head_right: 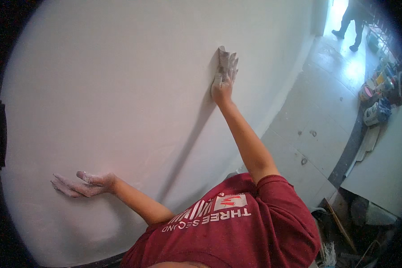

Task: The person sands a wall with a piece of sandpaper.

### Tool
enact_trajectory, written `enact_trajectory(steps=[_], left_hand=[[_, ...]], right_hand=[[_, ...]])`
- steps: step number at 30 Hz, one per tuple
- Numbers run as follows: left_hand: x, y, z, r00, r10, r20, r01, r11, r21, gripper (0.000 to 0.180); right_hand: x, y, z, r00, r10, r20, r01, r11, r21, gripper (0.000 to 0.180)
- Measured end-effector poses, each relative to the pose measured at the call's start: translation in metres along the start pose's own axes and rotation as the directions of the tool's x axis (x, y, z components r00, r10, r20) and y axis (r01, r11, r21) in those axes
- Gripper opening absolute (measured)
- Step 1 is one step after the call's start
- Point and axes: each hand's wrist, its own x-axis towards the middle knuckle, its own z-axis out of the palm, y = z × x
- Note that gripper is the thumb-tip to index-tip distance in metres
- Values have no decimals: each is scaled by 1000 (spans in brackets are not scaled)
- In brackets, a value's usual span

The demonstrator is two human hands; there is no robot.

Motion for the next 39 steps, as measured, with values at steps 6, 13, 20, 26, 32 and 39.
enact_trajectory(steps=[6, 13, 20, 26, 32, 39], left_hand=[[0, -1, 1, 1000, 6, -4, -6, 1000, 29, 56], [0, -3, 2, 1000, 9, -17, -8, 1000, 30, 54], [1, -1, 2, 1000, 17, -22, -16, 1000, 20, 53], [-1, -2, -3, 1000, 14, 22, -15, 999, 30, 53], [1, -1, 0, 1000, -1, 3, 1, 999, 45, 60], [5, 4, 0, 999, -5, -40, 5, 1000, 14, 57]], right_hand=[[0, 13, 3, 927, -352, 125, 360, 932, -41, 63], [8, -2, -3, 960, -250, 127, 262, 961, -87, 56], [21, -24, 5, 953, -292, 80, 300, 946, -123, 59], [46, -40, 8, 934, -342, 103, 351, 932, -92, 67], [71, -63, 13, 981, -127, -150, 130, 991, 15, 56], [102, -60, 9, 985, 49, -166, -38, 997, 68, 55]])
